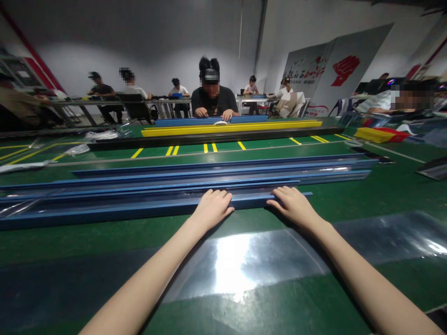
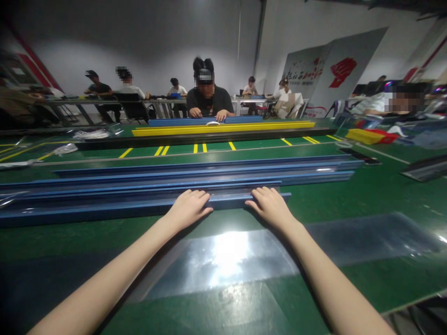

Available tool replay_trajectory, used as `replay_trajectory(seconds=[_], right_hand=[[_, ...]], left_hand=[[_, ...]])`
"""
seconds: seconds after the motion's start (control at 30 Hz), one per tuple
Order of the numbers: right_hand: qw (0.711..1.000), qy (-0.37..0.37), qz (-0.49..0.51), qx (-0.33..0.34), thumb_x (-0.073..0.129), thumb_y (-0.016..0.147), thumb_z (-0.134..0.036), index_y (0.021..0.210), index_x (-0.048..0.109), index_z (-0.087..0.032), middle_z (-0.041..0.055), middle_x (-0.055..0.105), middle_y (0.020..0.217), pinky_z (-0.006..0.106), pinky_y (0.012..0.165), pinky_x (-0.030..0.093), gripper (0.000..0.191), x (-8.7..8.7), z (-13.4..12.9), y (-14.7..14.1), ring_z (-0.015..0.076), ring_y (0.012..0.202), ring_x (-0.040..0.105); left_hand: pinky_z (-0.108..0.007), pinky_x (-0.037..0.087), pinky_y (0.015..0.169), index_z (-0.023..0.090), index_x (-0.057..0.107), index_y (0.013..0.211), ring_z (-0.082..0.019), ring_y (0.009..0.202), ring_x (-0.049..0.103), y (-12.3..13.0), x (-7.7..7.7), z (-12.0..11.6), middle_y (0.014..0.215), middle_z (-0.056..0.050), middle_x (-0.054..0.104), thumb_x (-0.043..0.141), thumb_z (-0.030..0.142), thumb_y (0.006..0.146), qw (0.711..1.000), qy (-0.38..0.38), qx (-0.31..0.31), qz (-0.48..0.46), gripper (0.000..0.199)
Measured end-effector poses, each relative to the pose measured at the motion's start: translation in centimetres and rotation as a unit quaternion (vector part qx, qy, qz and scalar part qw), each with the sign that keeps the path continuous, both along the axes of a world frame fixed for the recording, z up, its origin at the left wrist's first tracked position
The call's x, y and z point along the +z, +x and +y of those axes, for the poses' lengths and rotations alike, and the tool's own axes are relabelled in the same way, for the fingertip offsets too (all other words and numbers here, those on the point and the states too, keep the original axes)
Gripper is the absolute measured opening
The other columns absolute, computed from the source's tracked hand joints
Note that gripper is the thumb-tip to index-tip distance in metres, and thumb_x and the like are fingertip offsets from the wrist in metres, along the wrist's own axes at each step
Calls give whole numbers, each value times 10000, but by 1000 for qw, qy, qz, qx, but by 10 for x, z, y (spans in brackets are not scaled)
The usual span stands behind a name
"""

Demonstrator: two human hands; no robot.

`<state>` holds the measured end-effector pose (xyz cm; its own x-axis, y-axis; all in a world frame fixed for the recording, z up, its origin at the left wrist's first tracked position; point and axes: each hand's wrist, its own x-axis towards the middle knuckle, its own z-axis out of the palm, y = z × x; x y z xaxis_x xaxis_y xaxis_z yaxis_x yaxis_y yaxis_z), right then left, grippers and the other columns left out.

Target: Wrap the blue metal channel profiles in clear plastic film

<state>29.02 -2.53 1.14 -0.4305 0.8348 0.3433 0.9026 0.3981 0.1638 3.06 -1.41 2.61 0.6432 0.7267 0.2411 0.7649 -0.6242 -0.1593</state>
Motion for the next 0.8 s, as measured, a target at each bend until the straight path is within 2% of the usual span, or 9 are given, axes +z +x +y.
replay_trajectory(seconds=[0.17,0.33,0.5,0.63,0.8], right_hand=[[999,-29,32,22,334,889,-375,985,543,-163,87,626,919,308,733,358,313,1,-4,-6,211,860,544],[996,-50,62,36,361,877,-392,1011,548,-169,88,633,976,307,764,384,321,4,-4,-13,208,891,565],[995,-65,68,26,346,881,-399,978,562,-174,73,646,952,282,734,391,326,8,-4,-26,197,869,586],[995,-77,52,30,337,884,-408,955,564,-189,59,650,938,258,692,376,324,11,-2,-37,186,855,594],[994,-105,28,1,322,882,-445,879,570,-214,33,661,861,240,591,323,339,20,0,-60,171,787,604]], left_hand=[[-302,385,728,179,531,883,-201,860,574,-5,10,-1,932,-42,618,528,322,802,999,-36,10,18,165],[-293,371,728,176,546,904,-195,872,572,-18,14,-1,937,-40,625,539,359,800,998,-63,23,12,211],[-341,334,786,162,561,849,-223,898,533,-37,7,-4,903,-52,618,512,507,774,999,5,41,5,356],[-327,330,760,163,562,848,-209,863,529,-53,-1,-5,893,-46,613,521,500,769,998,47,41,-4,348],[-320,335,728,153,565,911,-214,880,525,-61,-13,-3,969,-66,614,562,458,757,993,107,37,-29,342]])
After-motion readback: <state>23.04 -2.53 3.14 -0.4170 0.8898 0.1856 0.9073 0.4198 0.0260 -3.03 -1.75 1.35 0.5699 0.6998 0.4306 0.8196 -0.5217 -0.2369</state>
